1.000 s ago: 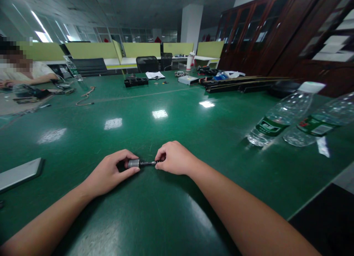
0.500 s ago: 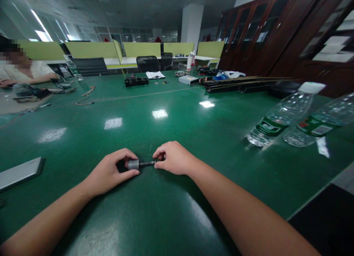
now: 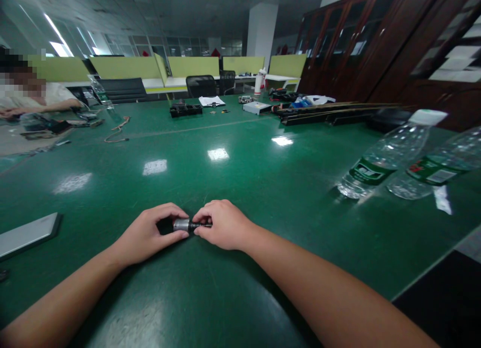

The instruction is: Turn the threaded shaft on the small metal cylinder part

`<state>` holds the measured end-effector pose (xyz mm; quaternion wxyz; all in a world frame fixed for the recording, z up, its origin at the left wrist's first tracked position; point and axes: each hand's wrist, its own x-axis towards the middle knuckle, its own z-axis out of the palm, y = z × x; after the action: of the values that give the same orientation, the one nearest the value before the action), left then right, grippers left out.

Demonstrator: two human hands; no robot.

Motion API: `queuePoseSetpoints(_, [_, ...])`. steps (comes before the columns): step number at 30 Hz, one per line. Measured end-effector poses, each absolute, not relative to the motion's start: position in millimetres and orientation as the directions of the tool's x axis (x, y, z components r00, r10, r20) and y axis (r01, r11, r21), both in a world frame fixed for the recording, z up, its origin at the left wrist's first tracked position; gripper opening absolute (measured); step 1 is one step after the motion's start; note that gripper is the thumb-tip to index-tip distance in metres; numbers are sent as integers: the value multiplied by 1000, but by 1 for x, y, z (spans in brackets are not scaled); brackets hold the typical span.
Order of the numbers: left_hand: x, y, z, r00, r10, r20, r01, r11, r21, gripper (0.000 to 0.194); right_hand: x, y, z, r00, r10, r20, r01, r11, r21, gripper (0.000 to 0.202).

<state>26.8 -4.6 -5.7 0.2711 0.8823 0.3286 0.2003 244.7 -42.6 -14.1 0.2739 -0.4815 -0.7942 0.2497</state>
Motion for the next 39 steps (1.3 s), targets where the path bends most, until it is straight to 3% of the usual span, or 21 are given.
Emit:
queuePoseSetpoints(24, [29,-6,-7,684,711,163,491,-614,618,17,255,-40,-7,-451,876,172,674,461,-578,15])
queuePoseSetpoints(39, [29,-6,-7,683,715,150,503,-610,612,17,258,-40,-6,-419,899,126,669,399,-627,12])
